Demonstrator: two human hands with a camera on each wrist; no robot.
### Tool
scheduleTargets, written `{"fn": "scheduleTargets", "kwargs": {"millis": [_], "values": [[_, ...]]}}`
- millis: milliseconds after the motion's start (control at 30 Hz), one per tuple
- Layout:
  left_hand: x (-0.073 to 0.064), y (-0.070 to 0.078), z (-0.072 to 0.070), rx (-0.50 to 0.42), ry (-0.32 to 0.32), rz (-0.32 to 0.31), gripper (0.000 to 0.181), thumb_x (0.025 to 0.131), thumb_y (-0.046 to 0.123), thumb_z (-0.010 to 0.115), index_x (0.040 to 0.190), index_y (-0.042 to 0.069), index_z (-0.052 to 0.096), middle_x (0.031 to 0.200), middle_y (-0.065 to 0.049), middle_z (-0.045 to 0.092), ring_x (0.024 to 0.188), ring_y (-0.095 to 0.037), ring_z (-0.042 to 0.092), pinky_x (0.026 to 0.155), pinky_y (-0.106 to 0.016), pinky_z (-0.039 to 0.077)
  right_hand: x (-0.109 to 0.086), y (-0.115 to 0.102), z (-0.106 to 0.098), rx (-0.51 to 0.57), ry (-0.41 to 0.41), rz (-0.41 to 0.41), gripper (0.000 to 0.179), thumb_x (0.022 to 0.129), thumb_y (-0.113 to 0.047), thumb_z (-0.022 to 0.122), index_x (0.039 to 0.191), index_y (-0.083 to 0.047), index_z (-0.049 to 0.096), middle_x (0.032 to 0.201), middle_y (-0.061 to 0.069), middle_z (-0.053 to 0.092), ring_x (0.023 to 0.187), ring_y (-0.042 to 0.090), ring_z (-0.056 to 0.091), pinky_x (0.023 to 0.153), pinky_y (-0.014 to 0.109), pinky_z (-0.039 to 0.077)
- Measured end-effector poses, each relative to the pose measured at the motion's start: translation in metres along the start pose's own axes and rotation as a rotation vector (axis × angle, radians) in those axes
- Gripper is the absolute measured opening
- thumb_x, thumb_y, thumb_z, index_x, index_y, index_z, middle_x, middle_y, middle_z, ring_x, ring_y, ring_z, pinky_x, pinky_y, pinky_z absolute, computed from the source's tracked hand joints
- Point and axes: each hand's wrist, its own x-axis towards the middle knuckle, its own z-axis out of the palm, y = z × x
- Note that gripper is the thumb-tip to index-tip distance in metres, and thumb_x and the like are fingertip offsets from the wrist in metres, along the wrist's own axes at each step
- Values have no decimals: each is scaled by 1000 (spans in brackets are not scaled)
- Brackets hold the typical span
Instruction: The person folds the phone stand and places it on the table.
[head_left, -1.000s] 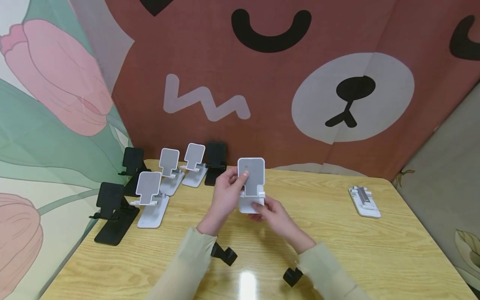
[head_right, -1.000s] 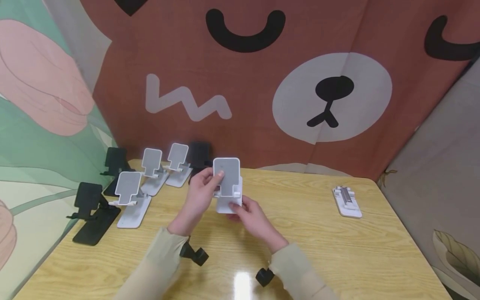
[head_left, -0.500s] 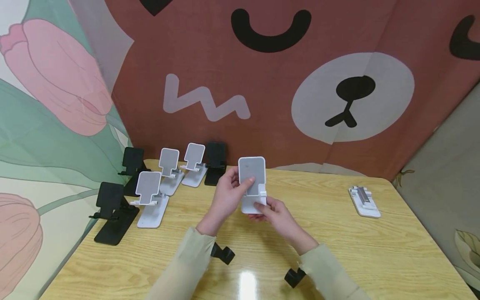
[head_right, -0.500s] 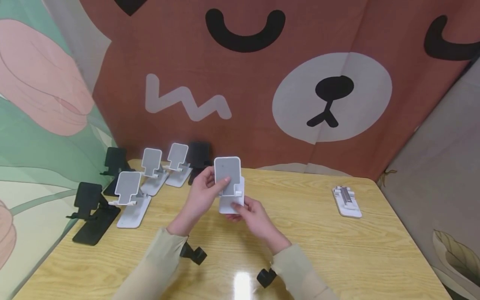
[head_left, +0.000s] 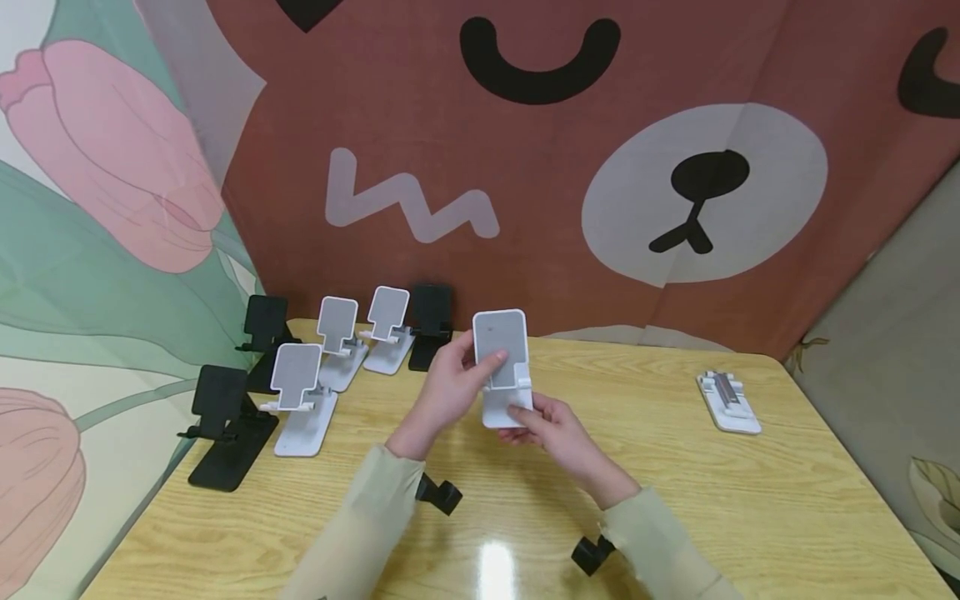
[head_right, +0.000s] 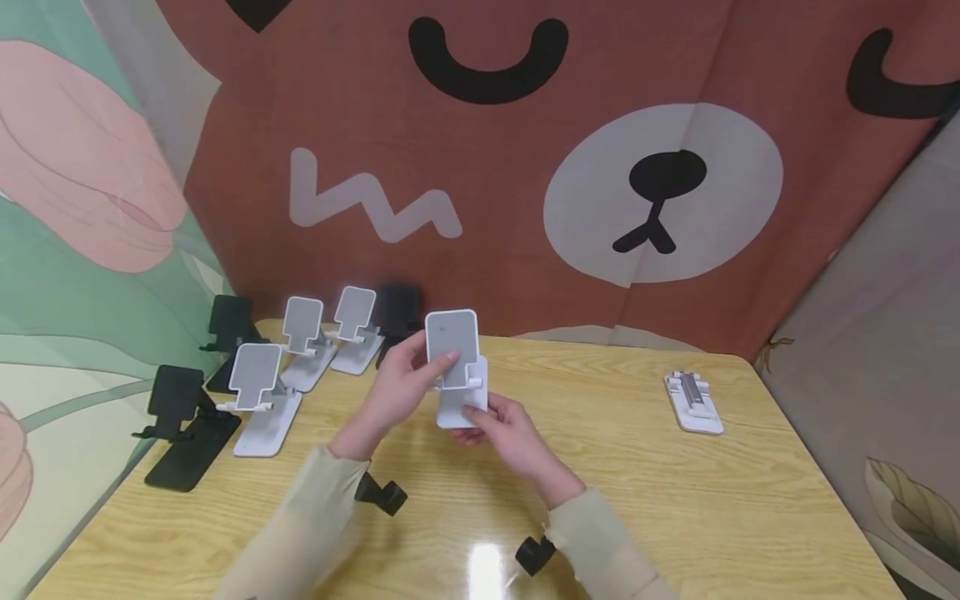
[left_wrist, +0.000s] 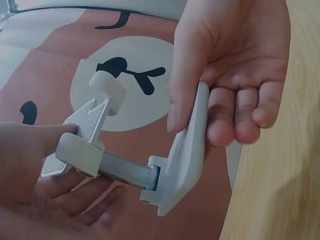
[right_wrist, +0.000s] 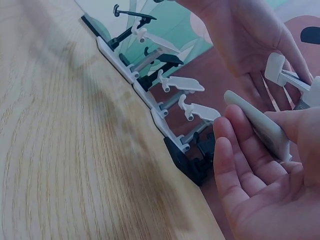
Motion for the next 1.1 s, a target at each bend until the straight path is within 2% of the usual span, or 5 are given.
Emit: {"fn": "scheduleTargets", "kwargs": {"millis": [367,533,767,867,1100], "values": [[0,0,-3,39,-14,21,27,100,11,67,122,-4,65,108,-15,72,96,-23,68,83,-39,56,-3,-6,3,5,-8,39,43,107,-18,54,133,16,51,109,29,67,100,41,67,91,55,52],[-1,1,-5,52,-24,13,28,100,12,67,124,-2,65,109,-13,72,97,-22,69,84,-40,56,-3,-5,3,-9,-19,46,44,107,-20,54,133,15,52,106,20,69,96,31,68,91,54,52],[0,0,-6,75,-27,-3,27,99,13,68,122,-1,66,109,-12,73,97,-21,69,83,-40,56,-3,-3,5,4,-16,47,40,107,-17,54,129,17,53,109,29,66,94,29,69,88,49,54],[0,-1,-6,77,-9,0,26,97,10,70,121,-1,67,109,-12,73,98,-21,69,85,-40,56,-3,-3,6,5,-19,43,39,106,-16,55,129,17,53,110,31,65,94,30,68,89,50,54],[2,-7,-6,90,67,19,24,92,2,74,115,-2,69,106,-11,73,97,-21,69,86,-39,56,-5,-6,7,-10,-41,39,39,106,-17,56,128,15,55,108,24,69,93,29,69,90,55,53]]}}
